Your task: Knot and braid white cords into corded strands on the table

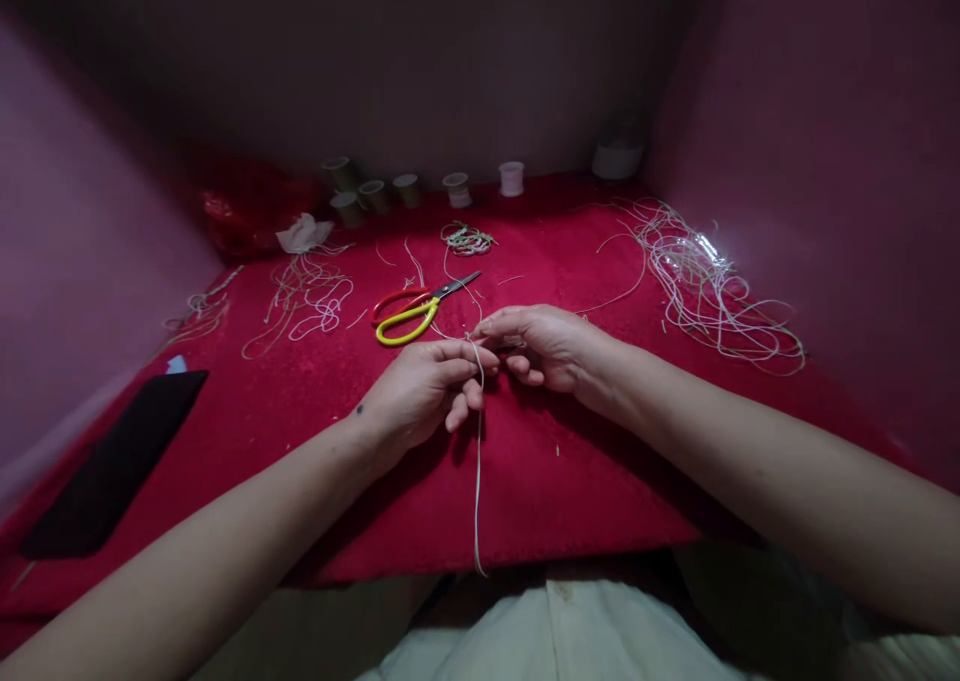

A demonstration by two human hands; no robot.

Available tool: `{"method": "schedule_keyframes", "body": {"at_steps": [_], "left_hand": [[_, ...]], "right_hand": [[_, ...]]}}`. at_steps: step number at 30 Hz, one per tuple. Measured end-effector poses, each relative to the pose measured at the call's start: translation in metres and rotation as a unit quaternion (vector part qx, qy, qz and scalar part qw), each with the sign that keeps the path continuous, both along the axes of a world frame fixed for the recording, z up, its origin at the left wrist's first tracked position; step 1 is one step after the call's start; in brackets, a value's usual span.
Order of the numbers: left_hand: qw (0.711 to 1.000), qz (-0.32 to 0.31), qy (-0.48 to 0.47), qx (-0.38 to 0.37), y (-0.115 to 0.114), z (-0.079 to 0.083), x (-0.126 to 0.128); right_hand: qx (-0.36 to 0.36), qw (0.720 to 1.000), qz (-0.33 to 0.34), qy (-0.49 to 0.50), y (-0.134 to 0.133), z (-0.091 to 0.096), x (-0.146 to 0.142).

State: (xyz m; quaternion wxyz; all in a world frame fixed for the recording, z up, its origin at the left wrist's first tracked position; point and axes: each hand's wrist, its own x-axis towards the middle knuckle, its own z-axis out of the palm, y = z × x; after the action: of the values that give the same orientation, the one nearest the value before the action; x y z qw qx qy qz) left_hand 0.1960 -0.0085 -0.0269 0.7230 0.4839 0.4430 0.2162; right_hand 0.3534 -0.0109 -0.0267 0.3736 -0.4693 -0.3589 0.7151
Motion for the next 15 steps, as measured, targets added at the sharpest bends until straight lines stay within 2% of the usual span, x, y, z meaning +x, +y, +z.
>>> {"method": "schedule_keyframes", "body": {"at_steps": [3,7,11,15], "left_hand": [[0.999,0.045,-0.012,0.011,-0.004,0.001,0.004],[0.994,0.092,-0.058,-0.018,-0.007,0.000,0.010],[0.989,0.110,-0.097,-0.033,-0.007,-0.004,0.014],[0.985,0.115,-0.119,-0.038,-0.010,-0.005,0.017]], "right_hand": [[0.003,1.000,-0.022,0.001,-0.002,0.000,-0.002],[-0.013,0.999,-0.038,0.011,-0.003,-0.001,-0.005],[-0.007,0.998,-0.059,0.016,-0.005,-0.003,-0.009],[0.013,0.999,-0.044,0.014,-0.007,-0.005,-0.012]]}}
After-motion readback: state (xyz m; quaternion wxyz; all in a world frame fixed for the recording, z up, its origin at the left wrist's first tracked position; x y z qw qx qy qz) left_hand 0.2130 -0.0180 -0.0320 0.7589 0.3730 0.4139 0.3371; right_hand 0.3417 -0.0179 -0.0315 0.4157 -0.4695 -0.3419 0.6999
